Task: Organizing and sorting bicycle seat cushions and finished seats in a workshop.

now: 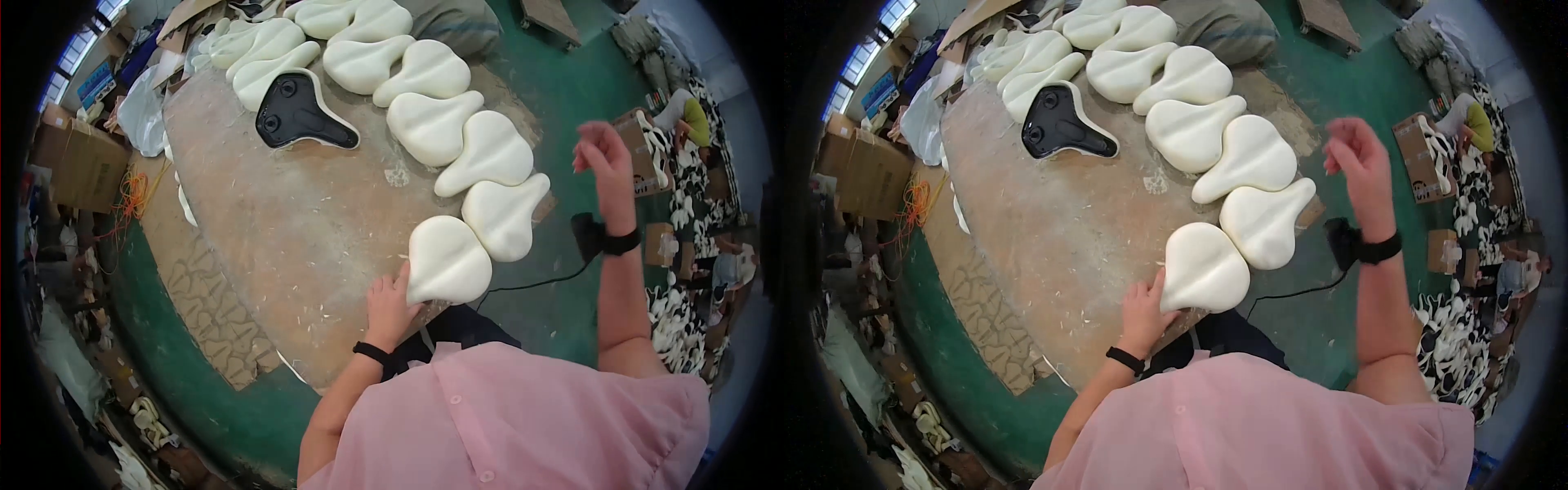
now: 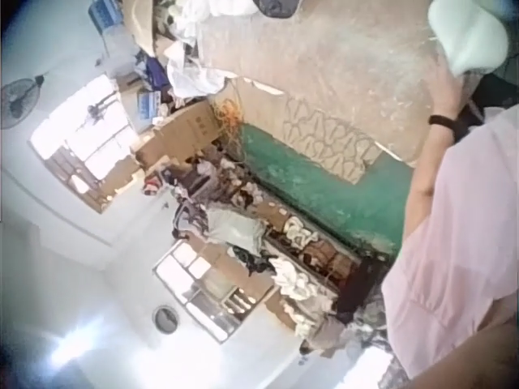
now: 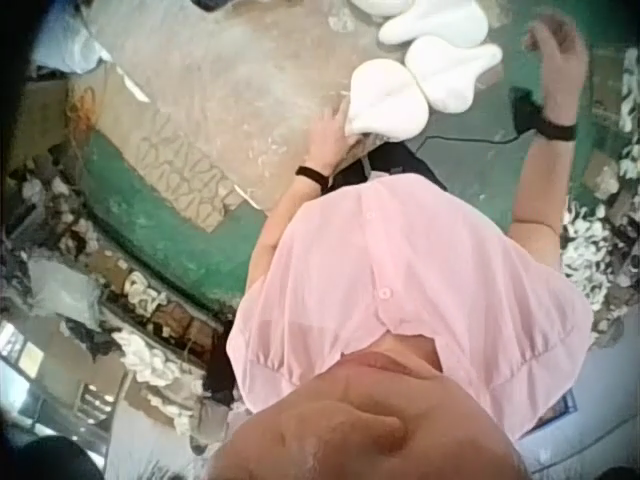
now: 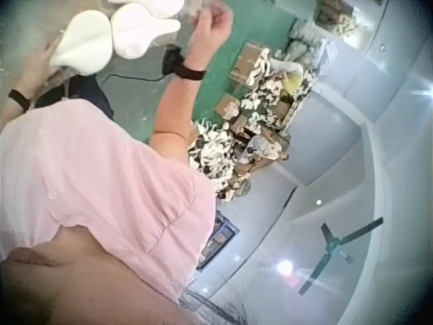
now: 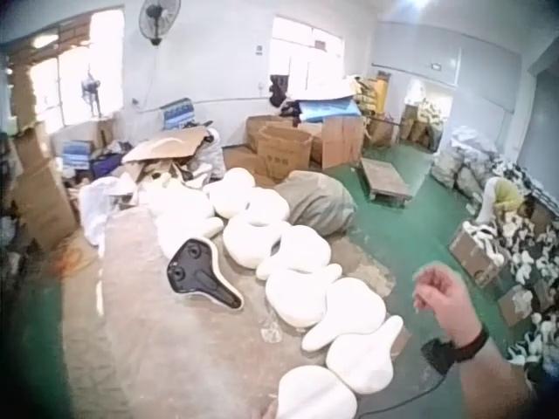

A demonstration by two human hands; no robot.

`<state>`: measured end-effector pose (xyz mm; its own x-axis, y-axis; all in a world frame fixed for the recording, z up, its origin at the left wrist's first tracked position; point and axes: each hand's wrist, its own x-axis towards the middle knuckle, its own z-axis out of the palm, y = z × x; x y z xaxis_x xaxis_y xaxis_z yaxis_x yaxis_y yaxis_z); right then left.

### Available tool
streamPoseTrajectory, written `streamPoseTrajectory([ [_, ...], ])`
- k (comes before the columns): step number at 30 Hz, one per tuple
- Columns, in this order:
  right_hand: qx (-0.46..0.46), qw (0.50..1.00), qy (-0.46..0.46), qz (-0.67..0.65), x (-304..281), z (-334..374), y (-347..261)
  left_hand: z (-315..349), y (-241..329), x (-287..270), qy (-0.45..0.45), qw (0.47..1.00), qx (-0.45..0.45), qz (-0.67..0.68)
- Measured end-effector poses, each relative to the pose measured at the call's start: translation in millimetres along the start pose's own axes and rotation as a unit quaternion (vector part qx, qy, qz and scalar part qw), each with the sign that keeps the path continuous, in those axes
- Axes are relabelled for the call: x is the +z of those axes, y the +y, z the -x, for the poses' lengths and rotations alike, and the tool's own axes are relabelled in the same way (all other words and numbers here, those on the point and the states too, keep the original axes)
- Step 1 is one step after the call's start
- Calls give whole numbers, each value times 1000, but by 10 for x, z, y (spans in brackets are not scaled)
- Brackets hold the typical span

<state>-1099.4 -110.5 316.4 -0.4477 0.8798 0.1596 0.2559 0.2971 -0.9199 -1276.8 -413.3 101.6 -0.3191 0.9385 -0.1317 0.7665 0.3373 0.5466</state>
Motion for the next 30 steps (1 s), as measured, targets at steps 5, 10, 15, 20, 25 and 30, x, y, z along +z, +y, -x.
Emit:
streamPoseTrajectory([
  [5, 8, 947, -322, 22, 1256, -940, -376, 84, -27, -101, 6, 999, 6, 47],
  [10, 21, 919, -352, 177, 3012, -1659, 1275, 260, -108, -88, 64, 984, -52, 160],
  [15, 63, 886, -390, 241, 3704, -1539, 1334, 642, -328, -197, 158, 948, -169, 220],
  [20, 372, 811, -435, -122, 3938, -1330, 1442, 735, -474, -204, 238, 874, -218, 363],
  [25, 451, 704, -417, -357, 3918, -1037, 1137, 610, -421, -295, 241, 868, -219, 374],
  [30, 375, 651, -373, -545, 3696, -1216, 1154, 650, -418, -222, 216, 863, -205, 407],
])
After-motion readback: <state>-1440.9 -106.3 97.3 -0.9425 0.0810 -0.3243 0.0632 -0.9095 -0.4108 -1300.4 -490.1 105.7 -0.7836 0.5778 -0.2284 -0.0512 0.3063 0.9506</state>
